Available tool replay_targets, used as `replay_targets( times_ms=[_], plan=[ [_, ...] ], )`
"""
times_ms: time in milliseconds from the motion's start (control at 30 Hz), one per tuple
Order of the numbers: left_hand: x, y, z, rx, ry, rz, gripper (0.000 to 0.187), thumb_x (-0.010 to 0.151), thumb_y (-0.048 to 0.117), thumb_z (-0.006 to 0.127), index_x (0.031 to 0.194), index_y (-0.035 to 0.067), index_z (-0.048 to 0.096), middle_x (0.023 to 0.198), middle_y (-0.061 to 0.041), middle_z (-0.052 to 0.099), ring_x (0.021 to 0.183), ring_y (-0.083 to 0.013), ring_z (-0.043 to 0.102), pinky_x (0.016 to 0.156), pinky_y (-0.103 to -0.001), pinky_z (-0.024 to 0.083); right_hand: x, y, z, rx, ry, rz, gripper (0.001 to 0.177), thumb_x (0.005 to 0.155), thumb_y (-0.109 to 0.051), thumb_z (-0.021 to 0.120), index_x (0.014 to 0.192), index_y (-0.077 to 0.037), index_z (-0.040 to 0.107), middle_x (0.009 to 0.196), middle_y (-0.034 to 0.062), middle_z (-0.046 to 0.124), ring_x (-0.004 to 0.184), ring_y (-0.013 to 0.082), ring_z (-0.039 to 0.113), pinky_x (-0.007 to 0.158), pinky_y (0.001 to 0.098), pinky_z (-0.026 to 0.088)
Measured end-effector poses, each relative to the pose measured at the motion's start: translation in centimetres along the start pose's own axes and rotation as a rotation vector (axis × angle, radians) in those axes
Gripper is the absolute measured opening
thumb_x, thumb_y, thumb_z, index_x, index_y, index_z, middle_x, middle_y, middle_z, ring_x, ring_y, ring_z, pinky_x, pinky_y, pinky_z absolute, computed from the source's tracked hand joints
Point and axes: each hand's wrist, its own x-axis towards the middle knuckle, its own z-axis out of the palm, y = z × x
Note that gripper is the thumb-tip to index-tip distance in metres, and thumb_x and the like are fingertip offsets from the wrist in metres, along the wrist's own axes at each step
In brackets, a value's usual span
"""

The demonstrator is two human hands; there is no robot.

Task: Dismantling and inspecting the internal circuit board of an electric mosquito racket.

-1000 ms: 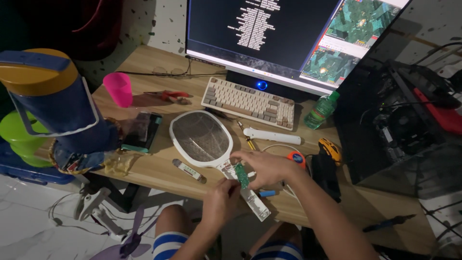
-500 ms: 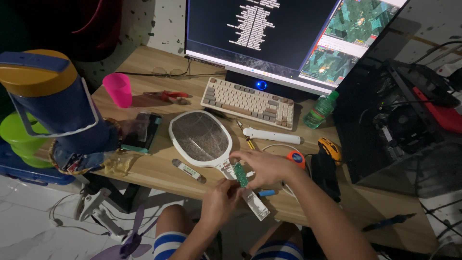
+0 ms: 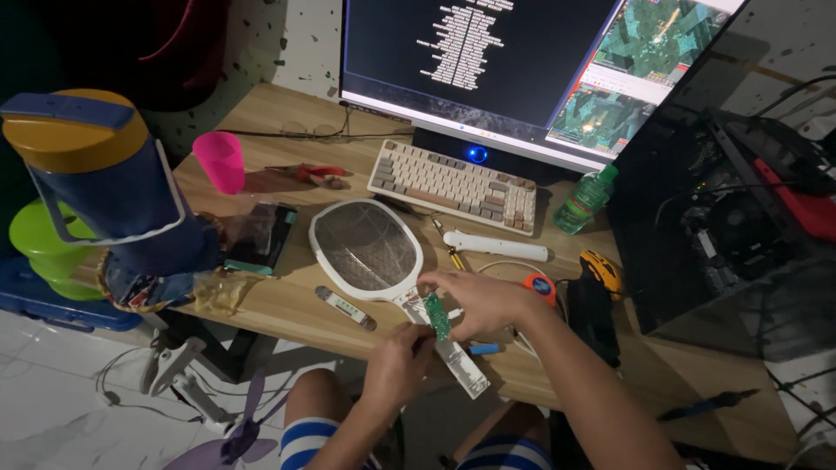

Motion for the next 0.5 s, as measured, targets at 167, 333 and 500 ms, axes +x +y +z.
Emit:
replay_targets(
  times_ms=[167,333,500],
  plan=[
    [-0.07,-0.34,0.48,0.030,0.064,0.062,0.015,0.086,0.012,0.071,0.098,0.003,0.076,0.095,-0.016,0.074,0.083,-0.0370,0.072,0.072,-0.045,0.056,-0.19,-0.16,-0.12,0.016,0.005,0.002,0.109,0.061,-0.026,0.086,0.155,-0.019,0.031,0.148,0.0122,0.051,0.136,0.0284,0.051,0.113,0.0412,0.042],
    [-0.02,-0.44,0.82,0.047,0.111,0.104,0.015,0.084,0.011,0.071,0.096,0.004,0.076,0.095,-0.016,0.074,0.083,-0.0381,0.072,0.072,-0.046,0.056,0.00,-0.25,-0.11,0.011,0.016,0.001,0.110,0.059,-0.027,0.087,0.154,-0.020,0.032,0.147,0.0111,0.053,0.136,0.0279,0.051,0.112,0.0408,0.042],
    [0.00,-0.11,0.69,0.044,0.112,0.100,0.014,0.085,0.009,0.070,0.096,0.002,0.076,0.093,-0.017,0.074,0.083,-0.0382,0.072,0.072,-0.046,0.056,0.02,-0.66,-0.28,-0.014,-0.012,0.054,0.111,0.059,-0.027,0.084,0.156,-0.022,0.030,0.146,0.0116,0.055,0.136,0.0273,0.053,0.111,0.0418,0.043]
  ],
)
